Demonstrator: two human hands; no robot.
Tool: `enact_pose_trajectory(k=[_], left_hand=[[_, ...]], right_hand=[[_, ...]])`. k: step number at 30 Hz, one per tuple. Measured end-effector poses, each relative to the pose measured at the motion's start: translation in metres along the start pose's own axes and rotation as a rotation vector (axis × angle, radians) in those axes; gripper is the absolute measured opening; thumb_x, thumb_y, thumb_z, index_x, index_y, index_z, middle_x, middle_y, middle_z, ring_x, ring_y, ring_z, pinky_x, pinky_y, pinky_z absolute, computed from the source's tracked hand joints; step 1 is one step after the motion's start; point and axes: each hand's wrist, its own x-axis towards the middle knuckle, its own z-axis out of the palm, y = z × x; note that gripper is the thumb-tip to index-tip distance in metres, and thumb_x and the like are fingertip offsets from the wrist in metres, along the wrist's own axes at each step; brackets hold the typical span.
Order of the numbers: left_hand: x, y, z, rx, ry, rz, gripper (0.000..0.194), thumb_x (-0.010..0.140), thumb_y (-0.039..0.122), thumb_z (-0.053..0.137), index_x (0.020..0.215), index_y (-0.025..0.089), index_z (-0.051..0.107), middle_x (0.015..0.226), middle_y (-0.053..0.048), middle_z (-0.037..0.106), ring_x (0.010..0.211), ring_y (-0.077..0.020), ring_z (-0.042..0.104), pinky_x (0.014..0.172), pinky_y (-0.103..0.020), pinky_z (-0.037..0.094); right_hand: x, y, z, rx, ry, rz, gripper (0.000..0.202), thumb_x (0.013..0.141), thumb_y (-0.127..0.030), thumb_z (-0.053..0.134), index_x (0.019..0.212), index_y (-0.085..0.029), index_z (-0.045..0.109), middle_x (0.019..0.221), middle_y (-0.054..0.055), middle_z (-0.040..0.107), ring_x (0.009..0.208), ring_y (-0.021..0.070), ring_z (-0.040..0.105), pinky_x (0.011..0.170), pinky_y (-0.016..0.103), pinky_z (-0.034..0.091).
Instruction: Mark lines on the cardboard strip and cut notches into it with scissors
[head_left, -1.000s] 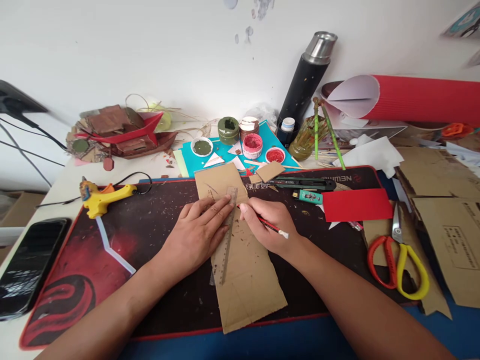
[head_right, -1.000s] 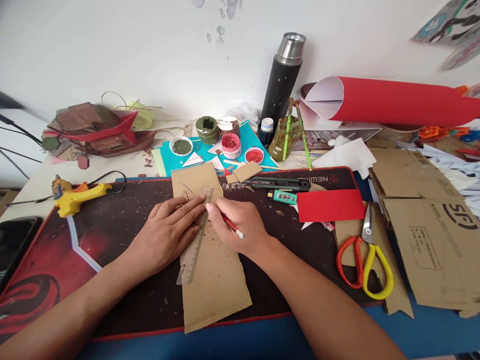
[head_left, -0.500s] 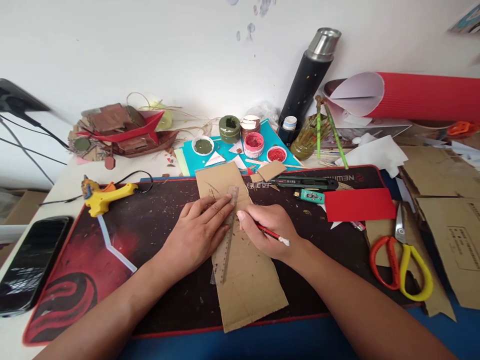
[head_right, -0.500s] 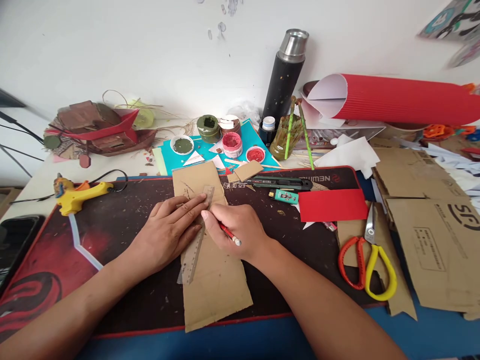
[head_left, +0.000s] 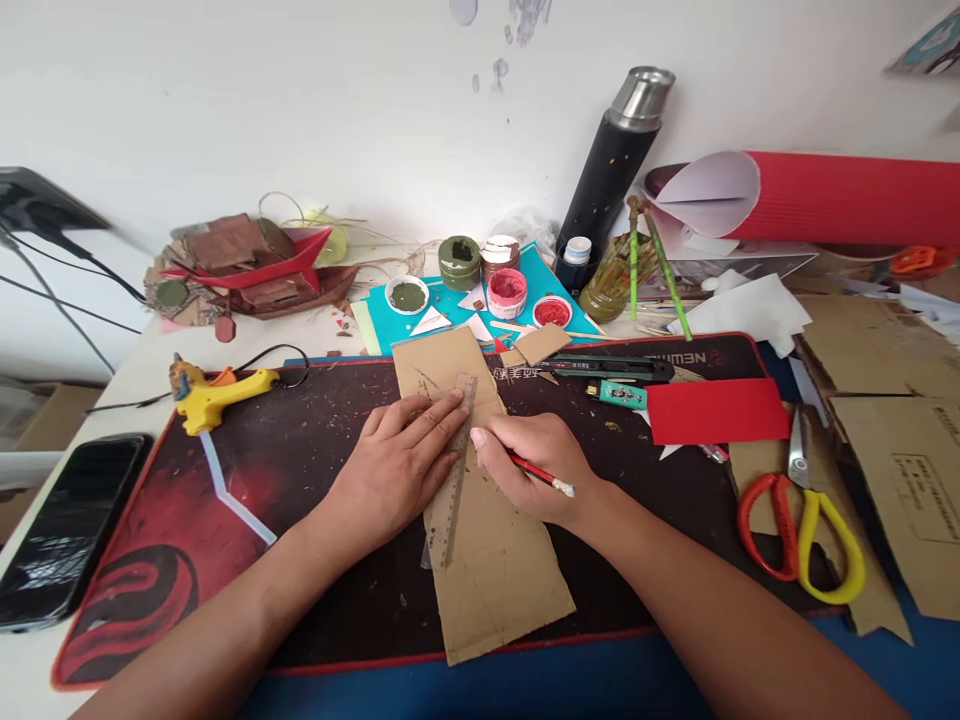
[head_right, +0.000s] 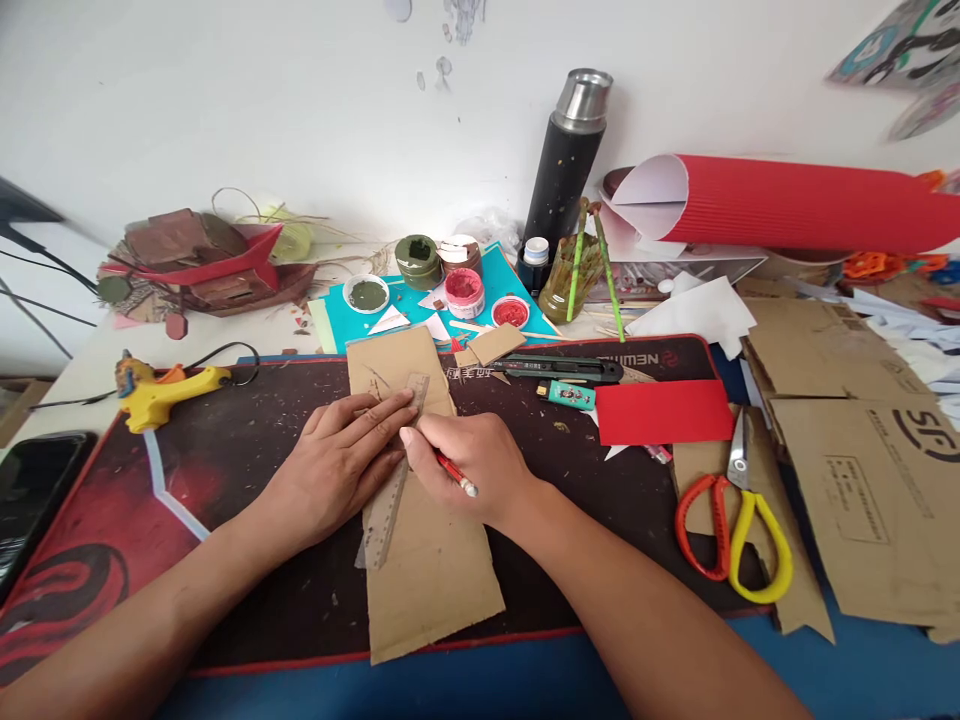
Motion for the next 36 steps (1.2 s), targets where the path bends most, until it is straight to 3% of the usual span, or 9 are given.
enact_pose_trajectory(k=[5, 10, 14, 18, 24, 31, 36], left_hand=[[0.0, 0.0, 0.0, 0.001, 0.009, 0.012, 0.047, 0.113, 0.028, 0.054, 0.158, 0.018, 0.063, 0.161, -0.012, 0.067, 0.136, -0.0364, 0.062, 0.108, -0.053, 0.051], [0.001, -0.002, 0.0, 0.014, 0.022, 0.038, 0.043, 0.113, 0.028, 0.054, 0.153, 0.015, 0.065, 0.16, -0.013, 0.068, 0.134, -0.0363, 0.062, 0.106, -0.053, 0.051], [0.001, -0.003, -0.001, 0.015, 0.049, 0.057, 0.041, 0.114, 0.033, 0.055, 0.146, 0.012, 0.068, 0.152, -0.016, 0.073, 0.13, -0.0361, 0.064, 0.105, -0.052, 0.053], [0.0, -0.004, -0.005, 0.047, 0.109, 0.055, 0.032, 0.114, 0.036, 0.057, 0.131, 0.014, 0.074, 0.129, -0.015, 0.08, 0.119, -0.0351, 0.066, 0.1, -0.05, 0.054], [-0.001, -0.009, -0.005, 0.034, 0.148, 0.062, 0.024, 0.114, 0.029, 0.057, 0.122, 0.017, 0.076, 0.114, -0.012, 0.08, 0.107, -0.0314, 0.068, 0.094, -0.048, 0.057], [-0.003, -0.018, 0.001, -0.034, 0.167, -0.017, 0.037, 0.112, 0.036, 0.06, 0.143, 0.021, 0.073, 0.144, -0.014, 0.075, 0.128, -0.0355, 0.066, 0.112, -0.056, 0.056], [-0.002, -0.02, 0.001, -0.044, 0.133, -0.006, 0.04, 0.113, 0.04, 0.057, 0.144, 0.019, 0.074, 0.144, -0.014, 0.077, 0.13, -0.0359, 0.068, 0.115, -0.058, 0.056]], right_hand=[[-0.001, 0.001, 0.002, 0.037, 0.037, -0.006, 0.044, 0.114, -0.03, 0.049, 0.07, -0.024, 0.044, 0.059, -0.005, 0.05, 0.052, 0.011, 0.049, 0.057, 0.029, 0.035], [0.0, 0.005, -0.004, 0.073, 0.199, 0.006, 0.045, 0.116, -0.036, 0.051, 0.075, -0.023, 0.063, 0.06, -0.003, 0.056, 0.054, 0.0133, 0.056, 0.06, 0.029, 0.041], [0.005, 0.018, -0.01, 0.245, 0.379, 0.152, 0.048, 0.116, -0.053, 0.053, 0.08, -0.024, 0.069, 0.049, -0.007, 0.049, 0.041, 0.0131, 0.051, 0.05, 0.029, 0.039], [0.013, 0.026, -0.016, 0.42, 0.502, 0.267, 0.057, 0.106, -0.072, 0.061, 0.077, -0.024, 0.067, 0.047, -0.007, 0.047, 0.037, 0.0134, 0.051, 0.043, 0.028, 0.036], [0.017, 0.024, -0.016, 0.434, 0.512, 0.296, 0.063, 0.099, -0.081, 0.063, 0.074, -0.024, 0.066, 0.046, -0.007, 0.047, 0.036, 0.0131, 0.05, 0.041, 0.027, 0.035], [0.016, 0.024, -0.016, 0.406, 0.502, 0.252, 0.065, 0.099, -0.083, 0.062, 0.073, -0.024, 0.066, 0.044, -0.007, 0.048, 0.036, 0.0132, 0.05, 0.041, 0.027, 0.036], [0.017, 0.028, -0.018, 0.389, 0.499, 0.221, 0.062, 0.102, -0.079, 0.061, 0.074, -0.024, 0.067, 0.047, -0.006, 0.052, 0.037, 0.0129, 0.051, 0.042, 0.028, 0.037]])
